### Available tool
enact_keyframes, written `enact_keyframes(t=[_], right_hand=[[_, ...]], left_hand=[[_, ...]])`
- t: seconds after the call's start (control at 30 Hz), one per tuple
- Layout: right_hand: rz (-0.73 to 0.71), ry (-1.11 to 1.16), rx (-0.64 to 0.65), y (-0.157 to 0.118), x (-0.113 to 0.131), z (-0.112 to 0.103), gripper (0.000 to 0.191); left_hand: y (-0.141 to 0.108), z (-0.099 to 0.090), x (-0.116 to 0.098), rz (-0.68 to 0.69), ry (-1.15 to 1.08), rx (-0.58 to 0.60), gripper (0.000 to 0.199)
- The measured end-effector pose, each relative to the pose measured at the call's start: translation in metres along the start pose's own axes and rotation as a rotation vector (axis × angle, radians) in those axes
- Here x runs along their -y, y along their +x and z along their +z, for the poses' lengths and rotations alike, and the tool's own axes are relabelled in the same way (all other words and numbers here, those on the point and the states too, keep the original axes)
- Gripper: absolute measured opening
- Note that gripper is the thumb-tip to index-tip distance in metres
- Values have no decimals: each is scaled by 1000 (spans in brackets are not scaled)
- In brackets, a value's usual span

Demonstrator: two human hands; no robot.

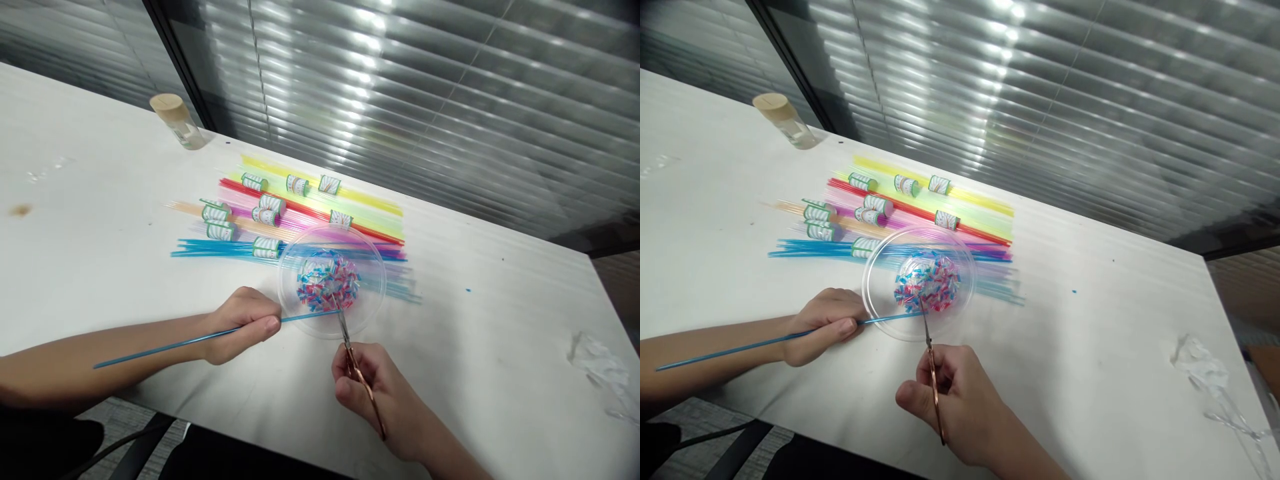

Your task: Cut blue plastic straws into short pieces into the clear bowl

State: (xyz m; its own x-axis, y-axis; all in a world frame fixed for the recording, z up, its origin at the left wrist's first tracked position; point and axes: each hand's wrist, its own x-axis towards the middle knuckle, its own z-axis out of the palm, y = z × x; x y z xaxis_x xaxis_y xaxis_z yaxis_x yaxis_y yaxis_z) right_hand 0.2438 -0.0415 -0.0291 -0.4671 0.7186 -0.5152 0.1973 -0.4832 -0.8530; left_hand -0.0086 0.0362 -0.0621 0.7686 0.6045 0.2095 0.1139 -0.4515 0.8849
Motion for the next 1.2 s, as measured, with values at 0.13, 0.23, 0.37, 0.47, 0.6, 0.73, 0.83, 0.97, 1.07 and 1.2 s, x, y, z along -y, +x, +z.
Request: enact_keyframes(t=[0.13,0.23,0.37,0.47,0.6,0.73,0.83,0.97,1.07,1.2], right_hand=[[19,47,-2,1,2,3,61],[45,74,-2,2,3,4,57],[59,92,-4,2,4,4,53],[54,92,-11,2,4,4,54],[44,97,-27,3,4,5,59],[21,140,-64,5,-1,4,59],[3,155,-98,6,-6,3,55],[-14,170,-137,5,-10,3,53],[-50,168,-89,1,-9,3,54],[-43,104,-49,0,-3,2,60]], left_hand=[[2,-2,-1,43,68,84,39],[3,-2,-1,51,79,99,37],[3,-2,-2,42,73,107,38],[4,-2,-2,39,62,119,38],[3,-2,-1,32,4,99,37],[0,-2,3,57,-77,7,41],[-3,0,4,34,-88,-62,40],[-4,3,3,0,-135,-122,43],[-4,4,3,5,-144,-138,43],[-1,4,2,30,-127,-106,41]])
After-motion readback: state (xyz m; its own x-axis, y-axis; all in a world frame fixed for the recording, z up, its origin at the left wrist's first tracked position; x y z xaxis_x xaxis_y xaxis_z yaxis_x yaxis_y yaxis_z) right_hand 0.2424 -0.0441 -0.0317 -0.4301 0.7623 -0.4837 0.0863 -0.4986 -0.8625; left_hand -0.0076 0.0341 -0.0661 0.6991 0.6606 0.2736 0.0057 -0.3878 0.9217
